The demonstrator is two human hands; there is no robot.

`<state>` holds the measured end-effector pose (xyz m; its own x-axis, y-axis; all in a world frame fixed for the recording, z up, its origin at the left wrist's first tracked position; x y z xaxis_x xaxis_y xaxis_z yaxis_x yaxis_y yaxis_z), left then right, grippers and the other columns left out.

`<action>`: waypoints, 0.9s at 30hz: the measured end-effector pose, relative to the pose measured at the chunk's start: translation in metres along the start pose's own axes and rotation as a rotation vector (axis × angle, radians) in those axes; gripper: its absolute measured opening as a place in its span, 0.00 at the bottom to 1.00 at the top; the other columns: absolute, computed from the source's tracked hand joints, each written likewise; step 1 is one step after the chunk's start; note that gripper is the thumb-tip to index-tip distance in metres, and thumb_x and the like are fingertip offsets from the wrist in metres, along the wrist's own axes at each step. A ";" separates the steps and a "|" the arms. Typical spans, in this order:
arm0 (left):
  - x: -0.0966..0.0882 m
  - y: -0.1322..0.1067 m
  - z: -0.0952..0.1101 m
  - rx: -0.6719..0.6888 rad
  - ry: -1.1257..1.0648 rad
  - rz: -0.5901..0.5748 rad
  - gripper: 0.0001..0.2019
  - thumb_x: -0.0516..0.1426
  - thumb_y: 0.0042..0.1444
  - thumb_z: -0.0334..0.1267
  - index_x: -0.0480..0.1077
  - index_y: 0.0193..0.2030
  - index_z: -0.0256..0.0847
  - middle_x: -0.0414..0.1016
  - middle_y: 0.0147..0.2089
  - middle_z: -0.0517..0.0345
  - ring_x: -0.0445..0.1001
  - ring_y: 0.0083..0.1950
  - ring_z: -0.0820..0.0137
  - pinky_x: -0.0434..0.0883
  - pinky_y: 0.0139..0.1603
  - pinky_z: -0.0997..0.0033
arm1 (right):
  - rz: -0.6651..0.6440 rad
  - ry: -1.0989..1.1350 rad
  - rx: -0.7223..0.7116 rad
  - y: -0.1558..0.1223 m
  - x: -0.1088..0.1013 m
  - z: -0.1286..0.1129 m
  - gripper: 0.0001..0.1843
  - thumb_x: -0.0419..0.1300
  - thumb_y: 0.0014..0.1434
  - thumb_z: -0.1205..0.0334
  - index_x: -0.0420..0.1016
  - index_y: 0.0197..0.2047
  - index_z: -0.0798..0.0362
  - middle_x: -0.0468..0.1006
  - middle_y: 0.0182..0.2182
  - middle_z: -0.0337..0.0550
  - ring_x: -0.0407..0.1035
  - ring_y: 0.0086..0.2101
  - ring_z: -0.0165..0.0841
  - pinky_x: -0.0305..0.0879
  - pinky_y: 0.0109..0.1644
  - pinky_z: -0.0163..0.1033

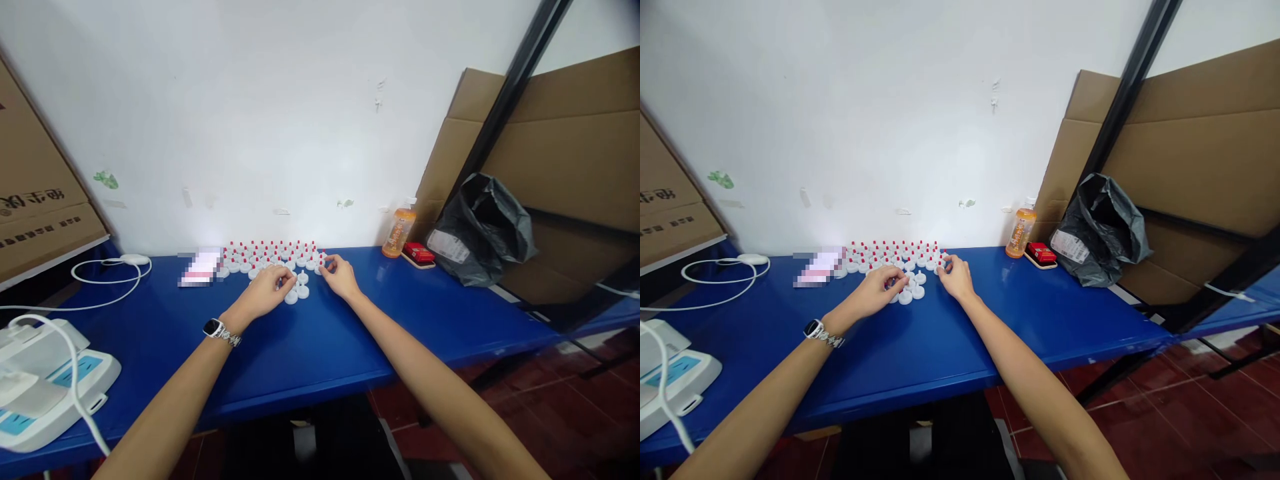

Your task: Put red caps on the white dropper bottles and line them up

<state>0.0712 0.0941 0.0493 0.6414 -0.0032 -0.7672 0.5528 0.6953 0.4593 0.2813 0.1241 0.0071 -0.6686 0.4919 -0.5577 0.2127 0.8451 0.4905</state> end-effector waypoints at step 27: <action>-0.020 -0.010 0.030 0.077 0.041 0.136 0.12 0.44 0.71 0.42 0.61 0.37 0.43 0.68 0.36 0.57 0.68 0.37 0.67 0.64 0.38 0.67 | -0.081 0.252 -0.547 -0.058 -0.015 -0.129 0.09 0.59 0.59 0.66 0.75 0.44 0.51 0.80 0.41 0.44 0.75 0.41 0.35 0.71 0.49 0.41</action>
<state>0.0686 0.0650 0.0735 0.6915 0.1175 -0.7128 0.5029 0.6300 0.5918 0.1869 0.0413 0.0732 -0.8296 0.3095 -0.4647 -0.1980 0.6151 0.7632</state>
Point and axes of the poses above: each hand's wrist, its own y-axis towards the middle knuckle, its own x-axis out of the palm, z = x × y, the point moved 8 cm from there along y, towards the middle knuckle
